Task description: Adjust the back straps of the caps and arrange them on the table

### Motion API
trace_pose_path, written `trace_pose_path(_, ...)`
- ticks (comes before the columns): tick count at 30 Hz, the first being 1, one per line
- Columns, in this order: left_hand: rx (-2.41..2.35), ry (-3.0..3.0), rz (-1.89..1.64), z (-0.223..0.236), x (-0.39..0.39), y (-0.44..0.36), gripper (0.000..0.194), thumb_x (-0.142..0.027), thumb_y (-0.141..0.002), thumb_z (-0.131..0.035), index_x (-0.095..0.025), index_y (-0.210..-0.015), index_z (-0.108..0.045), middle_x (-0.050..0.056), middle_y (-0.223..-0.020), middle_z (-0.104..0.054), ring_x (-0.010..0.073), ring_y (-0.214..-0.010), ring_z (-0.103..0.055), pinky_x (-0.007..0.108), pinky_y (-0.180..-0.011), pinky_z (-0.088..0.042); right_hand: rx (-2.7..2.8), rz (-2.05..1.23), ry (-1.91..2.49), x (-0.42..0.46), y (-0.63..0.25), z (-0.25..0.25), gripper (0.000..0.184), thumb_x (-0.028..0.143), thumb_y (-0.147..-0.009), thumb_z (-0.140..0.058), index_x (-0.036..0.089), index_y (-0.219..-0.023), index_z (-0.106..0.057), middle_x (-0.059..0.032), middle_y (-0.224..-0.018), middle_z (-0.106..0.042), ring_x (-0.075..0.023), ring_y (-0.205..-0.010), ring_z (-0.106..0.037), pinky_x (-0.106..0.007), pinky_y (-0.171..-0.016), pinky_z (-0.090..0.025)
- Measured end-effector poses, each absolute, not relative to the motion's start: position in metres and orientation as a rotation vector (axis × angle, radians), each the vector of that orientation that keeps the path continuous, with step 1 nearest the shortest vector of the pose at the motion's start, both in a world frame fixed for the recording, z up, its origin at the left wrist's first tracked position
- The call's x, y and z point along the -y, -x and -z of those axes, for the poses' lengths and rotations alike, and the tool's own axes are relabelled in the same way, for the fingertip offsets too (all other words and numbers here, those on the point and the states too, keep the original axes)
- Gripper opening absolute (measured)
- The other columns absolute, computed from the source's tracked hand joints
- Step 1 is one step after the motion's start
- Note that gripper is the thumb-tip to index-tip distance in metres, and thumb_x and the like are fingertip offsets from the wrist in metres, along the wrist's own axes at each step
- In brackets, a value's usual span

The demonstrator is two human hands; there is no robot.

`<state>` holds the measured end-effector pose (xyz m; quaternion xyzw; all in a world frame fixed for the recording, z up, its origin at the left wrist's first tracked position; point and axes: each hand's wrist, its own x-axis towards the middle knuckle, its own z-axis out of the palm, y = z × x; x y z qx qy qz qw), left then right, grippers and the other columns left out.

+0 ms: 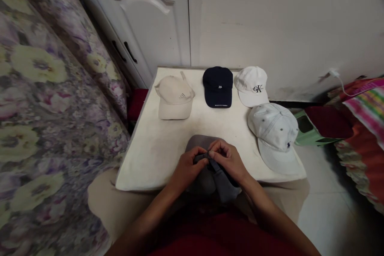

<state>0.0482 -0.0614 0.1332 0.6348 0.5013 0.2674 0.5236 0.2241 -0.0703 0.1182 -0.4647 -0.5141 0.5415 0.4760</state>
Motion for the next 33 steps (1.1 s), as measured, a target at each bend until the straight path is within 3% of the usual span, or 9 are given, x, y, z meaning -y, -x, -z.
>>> trace_pose_path(5, -1.196, -1.527, -0.669, -0.131, 0.060, -0.047, 0.016, -0.029, -0.081, -0.060, -0.020, -0.094, -0.064, 0.001, -0.087, -0.067, 0.0201, -0.084, -0.061, 0.031, -0.077, -0.045, 1.229, -1.336, 1.140, 0.069, -0.223, -0.118, 0.017, 0.032, -0.081, -0.072, 0.021, -0.072, -0.062, -0.0020, -0.085, -0.063, -0.0171, -0.079, -0.057, -0.030, -0.071, -0.044)
trace_pose_path(10, -1.326, -1.585, -0.939, -0.123, 0.065, -0.051, 0.026, -0.022, -0.075, -0.065, -0.022, -0.098, -0.054, 0.003, -0.101, -0.062, 0.0213, -0.096, -0.060, 0.034, -0.086, -0.046, 1.246, -1.320, 1.143, 0.069, -0.225, -0.119, 0.018, 0.033, -0.081, -0.072, 0.020, -0.073, -0.062, -0.0027, -0.087, -0.064, -0.0167, -0.079, -0.057, -0.029, -0.070, -0.044)
trace_pose_path(14, -1.287, -1.685, -1.003, -0.122, 0.069, -0.053, 0.015, -0.019, -0.078, -0.064, -0.022, -0.083, -0.050, 0.006, -0.109, -0.060, 0.0223, -0.107, -0.058, 0.035, -0.091, -0.045, 1.231, -1.338, 1.144, 0.069, -0.226, -0.119, 0.018, 0.034, -0.080, -0.072, 0.020, -0.073, -0.063, -0.0048, -0.094, -0.066, -0.0187, -0.086, -0.061, -0.031, -0.075, -0.047)
trace_pose_path(17, -1.254, -1.763, -0.927, -0.125, 0.069, -0.053, 0.008, -0.017, -0.080, -0.061, -0.022, -0.083, -0.055, 0.007, -0.111, -0.061, 0.0227, -0.108, -0.058, 0.037, -0.094, -0.045, 1.241, -1.331, 1.144, 0.069, -0.226, -0.119, 0.018, 0.035, -0.081, -0.072, 0.021, -0.074, -0.063, -0.0054, -0.095, -0.066, -0.0194, -0.087, -0.062, -0.031, -0.076, -0.048)
trace_pose_path(25, -1.178, -1.635, -0.812, -0.128, 0.064, -0.053, 0.003, -0.020, -0.079, -0.059, -0.021, -0.082, -0.059, 0.006, -0.108, -0.067, 0.0229, -0.107, -0.061, 0.037, -0.096, -0.045, 1.315, -1.282, 1.147, 0.069, -0.227, -0.119, 0.019, 0.035, -0.083, -0.070, 0.021, -0.074, -0.061, -0.0040, -0.091, -0.065, -0.0186, -0.085, -0.061, -0.032, -0.076, -0.047)
trace_pose_path(33, -1.156, -1.553, -0.714, -0.130, 0.057, -0.047, 0.015, -0.029, -0.086, -0.054, -0.020, -0.084, -0.065, 0.004, -0.094, -0.069, 0.0211, -0.092, -0.063, 0.032, -0.085, -0.047, 1.378, -1.278, 1.180, 0.071, -0.228, -0.119, 0.010, 0.028, -0.086, -0.066, 0.021, -0.081, -0.062, -0.0024, -0.088, -0.064, -0.0173, -0.079, -0.059, -0.031, -0.072, -0.046)
